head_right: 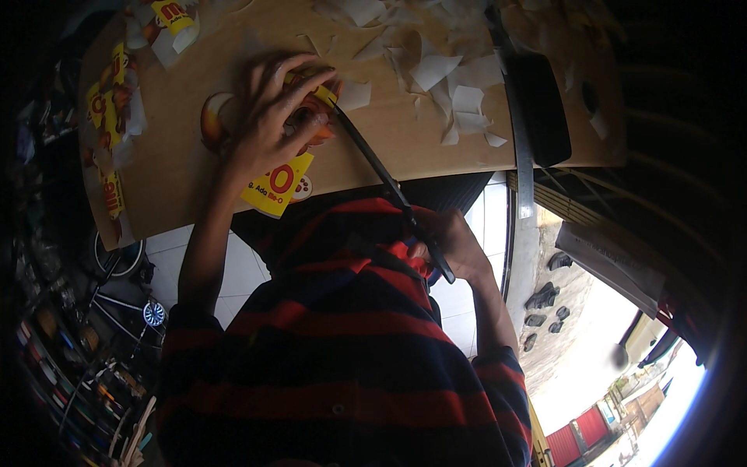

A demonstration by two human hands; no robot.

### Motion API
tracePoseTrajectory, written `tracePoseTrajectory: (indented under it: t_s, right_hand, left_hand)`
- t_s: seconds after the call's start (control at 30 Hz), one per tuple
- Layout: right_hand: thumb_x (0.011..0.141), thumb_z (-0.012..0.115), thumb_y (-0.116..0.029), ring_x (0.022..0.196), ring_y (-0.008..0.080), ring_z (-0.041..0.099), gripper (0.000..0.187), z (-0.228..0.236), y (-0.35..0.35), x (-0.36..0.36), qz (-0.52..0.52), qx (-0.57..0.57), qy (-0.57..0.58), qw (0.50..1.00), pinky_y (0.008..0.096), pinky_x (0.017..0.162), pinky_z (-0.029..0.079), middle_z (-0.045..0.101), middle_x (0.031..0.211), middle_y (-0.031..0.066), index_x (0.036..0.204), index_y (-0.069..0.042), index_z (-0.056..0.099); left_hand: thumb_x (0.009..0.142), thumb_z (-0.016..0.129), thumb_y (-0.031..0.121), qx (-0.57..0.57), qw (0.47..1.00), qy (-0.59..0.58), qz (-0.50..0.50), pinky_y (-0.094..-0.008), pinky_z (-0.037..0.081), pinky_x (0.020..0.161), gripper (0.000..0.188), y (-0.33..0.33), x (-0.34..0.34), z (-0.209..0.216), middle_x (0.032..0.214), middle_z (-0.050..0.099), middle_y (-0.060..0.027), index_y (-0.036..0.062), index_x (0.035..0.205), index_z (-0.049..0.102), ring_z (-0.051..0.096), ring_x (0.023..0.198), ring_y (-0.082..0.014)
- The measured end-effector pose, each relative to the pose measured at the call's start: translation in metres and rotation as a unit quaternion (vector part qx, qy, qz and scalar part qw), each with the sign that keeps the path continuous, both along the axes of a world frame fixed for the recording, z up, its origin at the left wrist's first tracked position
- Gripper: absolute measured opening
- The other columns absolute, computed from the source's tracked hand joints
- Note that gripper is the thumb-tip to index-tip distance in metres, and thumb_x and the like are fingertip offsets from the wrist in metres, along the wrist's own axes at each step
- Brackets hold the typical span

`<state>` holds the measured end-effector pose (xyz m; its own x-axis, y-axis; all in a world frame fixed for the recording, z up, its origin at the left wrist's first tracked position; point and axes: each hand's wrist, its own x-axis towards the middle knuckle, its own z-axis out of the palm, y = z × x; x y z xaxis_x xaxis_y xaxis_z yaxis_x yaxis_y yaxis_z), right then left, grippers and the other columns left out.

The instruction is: The person uses shears to cut along the outline of a cat face printed on a cardboard food package.

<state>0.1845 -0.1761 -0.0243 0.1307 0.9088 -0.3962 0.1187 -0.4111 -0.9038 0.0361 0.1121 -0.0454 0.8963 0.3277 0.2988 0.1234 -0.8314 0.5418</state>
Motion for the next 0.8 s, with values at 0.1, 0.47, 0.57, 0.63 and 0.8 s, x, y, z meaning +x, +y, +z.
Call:
tracePoseTrajectory:
  t_s: [0.1,0.47,0.57,0.63,0.8]
  right_hand:
    - [0.075,0.065,-0.075,0.053,0.0198,0.058,0.078,-0.003,0.0,0.005,-0.004,-0.004,0.016,1.0,0.0344,0.05,0.043,0.057,0.062,0.0095,0.079,0.003,0.063]
    - [0.069,0.068,-0.079,0.043,0.0035,0.045,0.079,-0.001,0.005,0.016,-0.013,-0.018,0.073,0.997,0.0208,0.041,0.03,0.045,0.049,-0.0043,0.082,-0.001,0.064]
    - [0.071,0.067,-0.079,0.043,0.0037,0.045,0.079,-0.005,0.002,0.02,-0.002,-0.014,0.069,0.997,0.0213,0.041,0.03,0.045,0.05,-0.0044,0.082,-0.001,0.065]
    - [0.074,0.065,-0.077,0.046,0.0084,0.048,0.077,-0.005,0.001,0.023,0.02,-0.005,0.059,0.998,0.0254,0.044,0.034,0.049,0.054,-0.0005,0.081,0.0,0.064]
    - [0.076,0.066,-0.072,0.054,0.0175,0.058,0.073,0.005,0.007,0.032,0.07,0.004,0.042,0.997,0.0329,0.05,0.044,0.059,0.064,0.0072,0.078,0.0,0.062]
  left_hand:
    - [0.082,0.07,0.029,0.018,1.0,-0.013,-0.011,-0.0453,0.037,0.103,0.048,0.002,-0.001,-0.001,0.134,0.049,-0.0096,0.0147,0.126,0.063,0.043,0.119,-0.0314]
    - [0.079,0.071,0.034,0.004,0.998,0.022,-0.06,-0.0434,0.037,0.102,0.052,0.008,-0.005,0.004,0.141,0.047,-0.0066,0.0204,0.13,0.063,0.044,0.116,-0.0305]
    - [0.079,0.071,0.033,-0.003,0.997,0.022,-0.072,-0.0423,0.039,0.1,0.051,0.009,-0.005,0.004,0.141,0.048,-0.0066,0.0206,0.128,0.065,0.044,0.115,-0.0302]
    - [0.079,0.071,0.032,-0.004,0.997,0.021,-0.081,-0.0417,0.039,0.1,0.049,0.01,-0.005,0.004,0.141,0.048,-0.0068,0.0209,0.126,0.067,0.044,0.116,-0.0301]
    - [0.077,0.073,0.03,0.017,0.995,0.005,-0.102,-0.0437,0.037,0.105,0.045,0.011,-0.006,0.003,0.142,0.049,-0.007,0.0232,0.122,0.071,0.041,0.123,-0.0327]
